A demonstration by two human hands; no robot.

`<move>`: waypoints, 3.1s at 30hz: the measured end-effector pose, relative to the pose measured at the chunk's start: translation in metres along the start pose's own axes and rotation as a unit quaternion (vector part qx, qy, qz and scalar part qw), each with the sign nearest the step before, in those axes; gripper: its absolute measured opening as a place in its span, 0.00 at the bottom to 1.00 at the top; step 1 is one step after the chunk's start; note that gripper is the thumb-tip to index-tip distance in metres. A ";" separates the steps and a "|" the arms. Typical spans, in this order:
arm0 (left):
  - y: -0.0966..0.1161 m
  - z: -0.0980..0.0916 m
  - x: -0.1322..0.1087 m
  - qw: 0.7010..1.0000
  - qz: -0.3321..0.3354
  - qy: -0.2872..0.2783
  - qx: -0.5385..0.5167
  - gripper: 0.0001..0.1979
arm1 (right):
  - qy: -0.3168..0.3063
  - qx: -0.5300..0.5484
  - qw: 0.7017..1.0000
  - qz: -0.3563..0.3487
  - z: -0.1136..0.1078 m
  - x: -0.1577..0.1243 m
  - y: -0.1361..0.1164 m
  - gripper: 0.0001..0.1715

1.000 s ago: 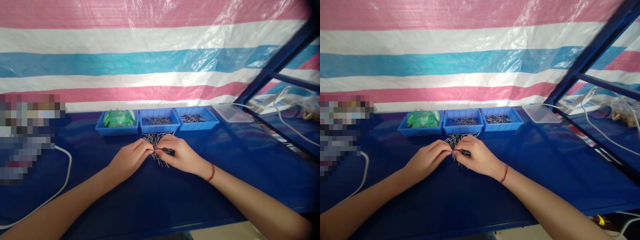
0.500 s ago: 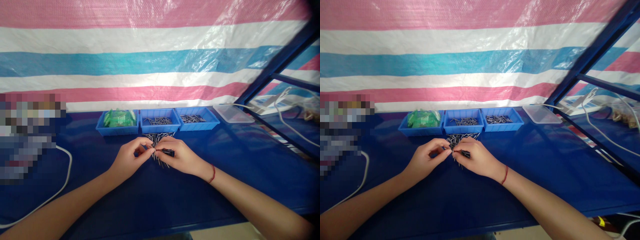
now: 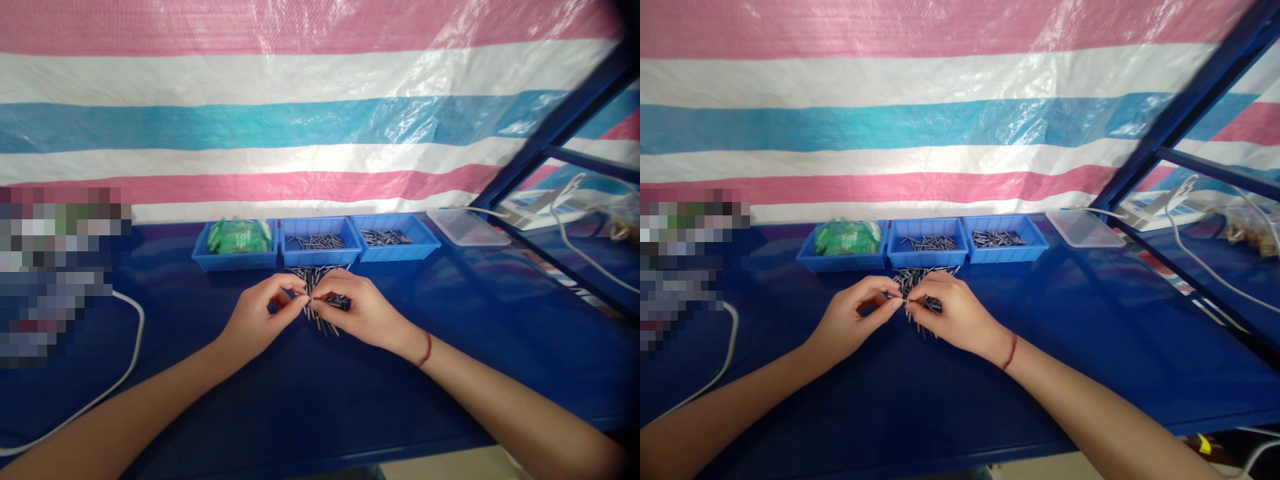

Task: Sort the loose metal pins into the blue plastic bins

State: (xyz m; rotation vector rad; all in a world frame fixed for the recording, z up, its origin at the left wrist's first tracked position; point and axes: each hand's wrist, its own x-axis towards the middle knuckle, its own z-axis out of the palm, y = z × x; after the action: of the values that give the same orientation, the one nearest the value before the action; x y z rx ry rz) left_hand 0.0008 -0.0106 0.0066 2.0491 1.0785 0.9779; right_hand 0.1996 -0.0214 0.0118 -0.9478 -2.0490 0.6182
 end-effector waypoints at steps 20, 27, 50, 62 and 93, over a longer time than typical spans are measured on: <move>-0.005 0.002 0.000 0.999 0.032 -0.029 -0.008 0.08 | 0.057 0.037 0.998 -0.004 -0.001 -0.002 -0.008 0.03; -0.009 0.001 0.001 0.994 0.040 -0.083 0.058 0.18 | 0.122 -0.053 0.991 -0.008 -0.024 0.005 0.002 0.04; -0.007 -0.004 0.002 0.932 0.103 -0.133 0.320 0.08 | 0.130 -0.335 0.933 0.003 -0.051 0.005 0.034 0.12; -0.008 -0.006 0.003 0.951 0.068 -0.093 0.288 0.07 | 0.018 -0.223 0.974 -0.041 -0.025 0.003 0.009 0.09; 0.002 0.005 -0.004 0.996 0.056 -0.041 0.046 0.04 | 0.124 0.203 0.952 0.191 0.008 -0.004 -0.013 0.13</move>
State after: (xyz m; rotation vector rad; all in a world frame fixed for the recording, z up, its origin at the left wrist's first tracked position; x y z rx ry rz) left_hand 0.0042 -0.0156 0.0038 2.2261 0.9918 0.9052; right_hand 0.1895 -0.0326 0.0143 -1.1129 -1.4483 1.0232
